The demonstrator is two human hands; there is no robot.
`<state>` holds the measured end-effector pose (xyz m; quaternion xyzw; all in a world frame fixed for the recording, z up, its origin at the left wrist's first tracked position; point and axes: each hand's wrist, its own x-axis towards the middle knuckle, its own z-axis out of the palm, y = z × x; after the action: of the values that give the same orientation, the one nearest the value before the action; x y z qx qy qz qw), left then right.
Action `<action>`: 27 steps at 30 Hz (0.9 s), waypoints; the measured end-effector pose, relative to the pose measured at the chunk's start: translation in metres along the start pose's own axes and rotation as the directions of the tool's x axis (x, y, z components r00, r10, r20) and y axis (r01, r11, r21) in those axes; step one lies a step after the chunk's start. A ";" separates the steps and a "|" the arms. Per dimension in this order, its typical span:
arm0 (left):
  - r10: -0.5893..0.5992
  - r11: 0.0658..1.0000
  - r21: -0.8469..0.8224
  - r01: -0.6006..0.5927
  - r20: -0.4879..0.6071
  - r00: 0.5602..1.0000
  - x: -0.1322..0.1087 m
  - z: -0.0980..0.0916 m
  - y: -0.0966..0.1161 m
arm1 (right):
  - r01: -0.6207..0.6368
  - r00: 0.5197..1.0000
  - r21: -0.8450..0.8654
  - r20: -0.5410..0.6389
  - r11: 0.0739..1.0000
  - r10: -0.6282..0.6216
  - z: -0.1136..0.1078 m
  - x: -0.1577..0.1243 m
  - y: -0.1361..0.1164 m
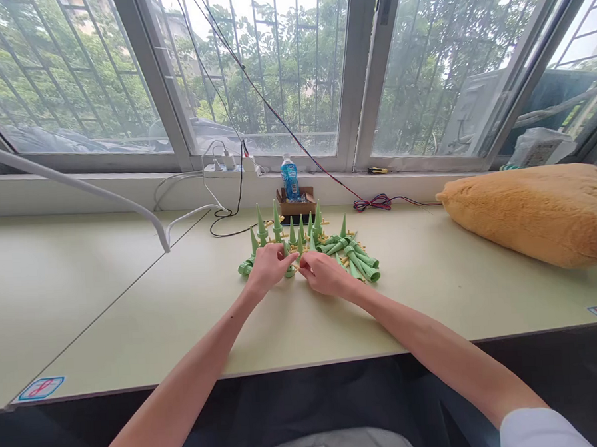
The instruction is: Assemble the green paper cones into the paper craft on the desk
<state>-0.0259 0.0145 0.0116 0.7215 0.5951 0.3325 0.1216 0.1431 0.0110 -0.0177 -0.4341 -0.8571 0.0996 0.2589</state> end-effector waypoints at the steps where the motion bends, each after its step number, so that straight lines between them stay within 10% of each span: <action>1: 0.002 1.000 0.008 -0.002 -0.004 1.000 0.000 0.000 -0.001 | 0.009 1.000 0.005 -0.005 1.000 -0.009 0.000 0.000 0.000; 27: 0.058 0.997 0.058 -0.058 -0.008 0.998 0.002 0.007 -0.004 | 0.074 0.997 0.087 -0.037 0.993 -0.071 0.001 0.001 0.003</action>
<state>-0.0246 0.0193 0.0042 0.7401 0.5838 0.3220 0.0880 0.1440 0.0131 -0.0194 -0.3924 -0.8626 0.1206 0.2955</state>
